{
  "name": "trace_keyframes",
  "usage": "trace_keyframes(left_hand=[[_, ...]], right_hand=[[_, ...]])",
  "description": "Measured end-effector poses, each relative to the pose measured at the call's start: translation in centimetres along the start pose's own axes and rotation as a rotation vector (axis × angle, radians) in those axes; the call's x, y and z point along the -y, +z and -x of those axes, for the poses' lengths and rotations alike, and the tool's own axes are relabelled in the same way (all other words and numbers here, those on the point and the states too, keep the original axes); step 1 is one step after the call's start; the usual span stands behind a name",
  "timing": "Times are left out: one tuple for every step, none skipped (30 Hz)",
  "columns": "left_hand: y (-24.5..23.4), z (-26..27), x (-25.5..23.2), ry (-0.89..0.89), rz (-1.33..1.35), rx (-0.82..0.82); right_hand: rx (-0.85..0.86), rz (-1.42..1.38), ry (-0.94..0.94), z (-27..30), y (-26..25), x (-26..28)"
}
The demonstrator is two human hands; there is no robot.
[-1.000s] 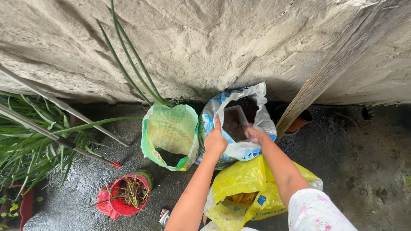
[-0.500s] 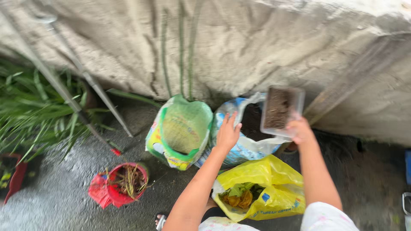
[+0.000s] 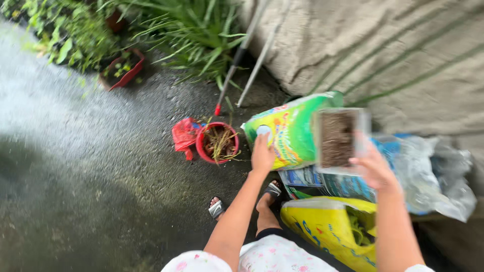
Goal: The person scoops soil into a bucket using a plastic container, fastens a metal gate with a chain, and attaches a hose to a water spigot.
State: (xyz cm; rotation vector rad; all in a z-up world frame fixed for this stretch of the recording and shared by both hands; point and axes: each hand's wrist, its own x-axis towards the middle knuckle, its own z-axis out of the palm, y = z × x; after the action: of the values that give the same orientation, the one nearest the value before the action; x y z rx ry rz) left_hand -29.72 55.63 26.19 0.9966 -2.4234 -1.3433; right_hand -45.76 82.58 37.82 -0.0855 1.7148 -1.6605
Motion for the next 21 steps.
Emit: trace_keyframes(left_hand=[[-1.7, 0.0, 2.5, -0.057, 0.004, -0.054], [-3.4, 0.5, 4.9, -0.078, 0.009, -0.069], [-5.0, 1.0, 7.2, -0.146, -0.003, -0.087], [-6.6, 1.3, 9.4, -0.209, -0.015, -0.103], [-8.2, 1.9, 11.6, -0.225, -0.01, -0.117], [-9.4, 2.8, 13.5, -0.27, -0.005, -0.15], [-10.4, 3.8, 15.4, -0.315, 0.0, -0.183], [-11.2, 4.8, 17.2, -0.325, 0.008, -0.191], [-11.8, 6.0, 19.0, -0.425, 0.008, -0.181], [-12.1, 7.0, 20.7, -0.523, 0.013, -0.174], [-12.3, 7.8, 22.5, -0.532, 0.025, -0.184], [-12.5, 8.8, 24.3, -0.525, 0.014, -0.201], [-12.5, 9.6, 25.8, -0.519, 0.003, -0.218], [-12.5, 10.3, 27.0, -0.533, 0.012, -0.221], [-12.6, 11.0, 27.9, -0.587, 0.056, -0.207], [-12.8, 11.7, 28.5, -0.64, 0.1, -0.19], [-13.1, 12.0, 28.8, -0.654, 0.107, -0.19], [-13.4, 12.2, 28.9, -0.701, 0.137, -0.178], [-13.8, 12.4, 28.9, -0.748, 0.167, -0.166], [-14.3, 12.4, 28.8, -0.755, 0.177, -0.168], [-14.7, 12.4, 28.6, -0.753, 0.175, -0.182]], right_hand=[[0.059, -0.02, 0.042, -1.9, 2.9, -1.9], [0.097, 0.002, 0.076, -3.4, 5.6, -3.7], [0.134, 0.025, 0.109, -5.0, 8.5, -5.6], [0.122, 0.09, 0.164, -6.6, 11.5, -7.4], [0.11, 0.157, 0.218, -7.9, 14.1, -9.0], [0.065, 0.324, 0.282, -9.1, 16.6, -10.5], [0.02, 0.492, 0.342, -10.2, 19.2, -12.3], [0.02, 0.494, 0.315, -11.2, 21.4, -14.2], [0.021, 0.496, 0.287, -12.3, 23.5, -16.4], [0.03, 0.511, 0.285, -13.6, 24.9, -18.5], [0.012, 0.62, 0.275, -15.0, 25.9, -20.8], [-0.005, 0.729, 0.271, -16.1, 26.5, -23.4], [0.005, 0.743, 0.275, -17.7, 27.0, -25.9], [0.006, 0.897, 0.073, -19.4, 27.3, -28.3], [0.012, 1.041, -0.135, -20.5, 27.3, -30.4], [0.023, 1.052, -0.129, -21.4, 27.4, -32.1], [0.002, 1.196, -0.116, -22.3, 27.8, -33.4], [-0.022, 1.338, -0.105, -22.9, 28.2, -34.5], [-0.012, 1.348, -0.1, -23.0, 28.6, -35.4], [-0.047, 1.347, -0.067, -23.4, 29.1, -35.7], [-0.082, 1.346, -0.036, -23.6, 29.4, -35.8]])
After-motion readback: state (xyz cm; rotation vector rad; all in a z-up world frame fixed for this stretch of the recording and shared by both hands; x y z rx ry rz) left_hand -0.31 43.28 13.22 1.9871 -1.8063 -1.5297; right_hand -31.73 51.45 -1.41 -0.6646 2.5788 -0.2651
